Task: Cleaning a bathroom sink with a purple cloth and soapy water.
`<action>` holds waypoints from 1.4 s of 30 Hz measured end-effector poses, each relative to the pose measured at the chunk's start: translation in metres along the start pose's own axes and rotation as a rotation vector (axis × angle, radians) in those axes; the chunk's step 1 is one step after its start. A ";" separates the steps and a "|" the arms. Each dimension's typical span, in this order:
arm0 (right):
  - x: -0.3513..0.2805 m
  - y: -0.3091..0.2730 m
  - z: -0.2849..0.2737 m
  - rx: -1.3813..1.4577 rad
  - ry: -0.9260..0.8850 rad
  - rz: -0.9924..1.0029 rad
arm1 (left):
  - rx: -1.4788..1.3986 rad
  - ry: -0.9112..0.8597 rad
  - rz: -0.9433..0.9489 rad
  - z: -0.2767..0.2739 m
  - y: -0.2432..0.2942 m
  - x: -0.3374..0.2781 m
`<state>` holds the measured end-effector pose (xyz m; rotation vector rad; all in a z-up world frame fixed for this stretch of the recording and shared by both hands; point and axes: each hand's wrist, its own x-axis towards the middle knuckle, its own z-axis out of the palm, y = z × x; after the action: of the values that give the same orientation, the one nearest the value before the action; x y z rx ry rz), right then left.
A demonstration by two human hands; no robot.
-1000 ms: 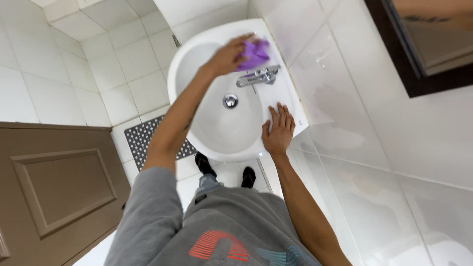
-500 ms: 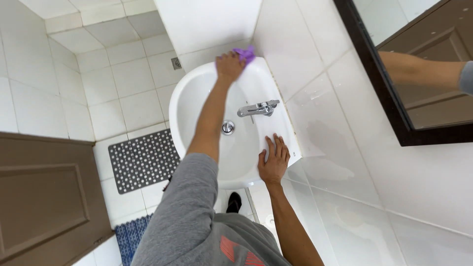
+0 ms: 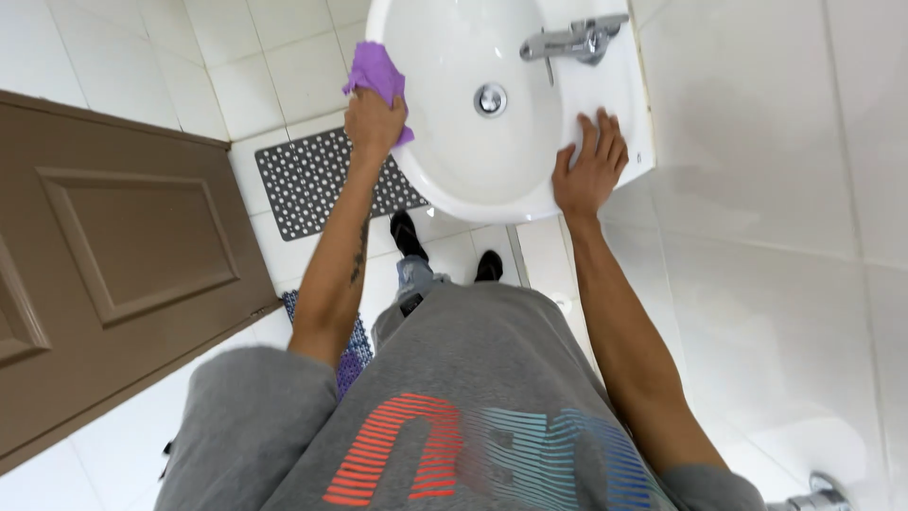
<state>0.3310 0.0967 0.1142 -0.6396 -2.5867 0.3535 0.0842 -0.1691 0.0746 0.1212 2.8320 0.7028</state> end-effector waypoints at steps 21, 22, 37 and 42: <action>-0.132 -0.043 -0.096 1.845 -0.220 0.459 | -0.132 -0.609 0.659 -0.085 0.154 -0.315; -0.140 -0.040 -0.094 1.951 -0.148 0.584 | 0.007 -0.603 0.795 -0.090 0.155 -0.316; -0.072 -0.023 0.065 1.620 0.190 1.210 | -0.322 -0.143 0.376 -0.154 0.005 -0.285; -0.070 0.064 0.093 1.532 0.232 1.183 | -0.282 -0.024 0.178 -0.174 -0.080 -0.324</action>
<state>0.3662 0.1041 -0.0136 -1.2373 -0.8062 2.0443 0.3567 -0.3608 0.2491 0.3345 2.6880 1.1217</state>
